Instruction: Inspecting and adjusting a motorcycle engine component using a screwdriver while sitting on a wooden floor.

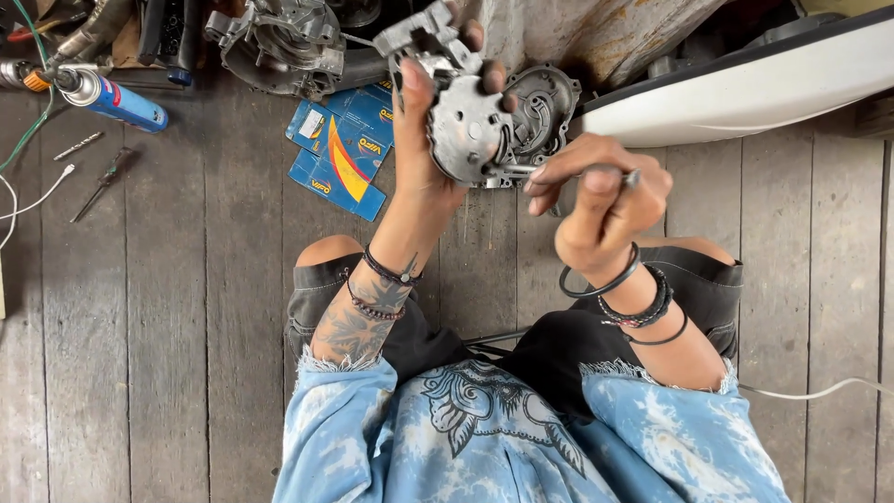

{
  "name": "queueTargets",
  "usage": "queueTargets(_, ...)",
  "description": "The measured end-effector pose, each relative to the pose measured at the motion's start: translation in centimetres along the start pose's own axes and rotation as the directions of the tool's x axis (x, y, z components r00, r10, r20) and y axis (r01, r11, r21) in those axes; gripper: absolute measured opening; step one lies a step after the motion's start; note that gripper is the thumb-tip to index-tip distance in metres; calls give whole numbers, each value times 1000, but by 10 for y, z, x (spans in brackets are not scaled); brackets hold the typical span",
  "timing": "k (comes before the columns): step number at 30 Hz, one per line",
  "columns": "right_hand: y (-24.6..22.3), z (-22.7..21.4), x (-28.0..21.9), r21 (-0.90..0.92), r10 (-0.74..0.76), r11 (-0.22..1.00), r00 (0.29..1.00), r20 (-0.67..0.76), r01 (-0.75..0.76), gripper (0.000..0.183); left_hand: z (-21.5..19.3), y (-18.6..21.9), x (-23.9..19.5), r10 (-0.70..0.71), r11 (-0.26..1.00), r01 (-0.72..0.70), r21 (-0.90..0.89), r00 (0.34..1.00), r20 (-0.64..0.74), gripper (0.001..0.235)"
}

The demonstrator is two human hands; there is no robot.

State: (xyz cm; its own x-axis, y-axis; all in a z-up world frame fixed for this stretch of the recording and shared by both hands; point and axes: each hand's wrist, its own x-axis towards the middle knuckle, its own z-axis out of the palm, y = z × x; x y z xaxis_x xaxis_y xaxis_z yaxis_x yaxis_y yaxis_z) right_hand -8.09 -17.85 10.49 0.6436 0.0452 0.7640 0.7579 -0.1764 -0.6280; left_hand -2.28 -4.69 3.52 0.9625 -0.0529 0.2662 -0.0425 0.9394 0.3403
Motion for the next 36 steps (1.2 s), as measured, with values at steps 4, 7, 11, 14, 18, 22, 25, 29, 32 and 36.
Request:
queueTargets(4,0,1,-3,-100,41,994,998,-50,-46,61,13,0,-1,-7,999,9,-31,999,42,55)
queueTargets(7,9,1,-5,-124,-94,989,990,-105,81,60,15,2,1,27,1000,-26,-11,998,61,55)
queueTargets(11,23,-5,-10,-83,-369,929,921,-124,361,25,10,4,-3,2,999,1,-43,998,68,54)
queueTargets(14,23,-10,-15,-120,-403,910,915,-30,397,29,5,6,-4,-17,997,24,-67,995,100,54)
queueTargets(18,0,-13,-16,-263,-301,908,945,130,326,50,19,17,-2,-42,994,54,-98,992,118,54)
queueTargets(22,11,-17,-19,-287,-408,851,898,165,440,42,27,22,-2,-34,998,41,-54,991,128,54)
queueTargets(25,9,-18,-21,-299,-412,833,882,230,466,41,21,25,-3,-212,973,219,-67,973,90,63)
queueTargets(29,15,-16,-19,-309,-452,814,871,193,491,44,25,23,-2,-178,982,183,-42,979,97,64)
queueTargets(32,13,-20,-23,-336,-431,810,877,214,480,42,21,13,-5,-115,991,122,-62,986,117,57)
queueTargets(36,4,-21,-20,-249,-427,842,872,238,480,44,5,6,-6,-77,990,87,-115,993,92,58)
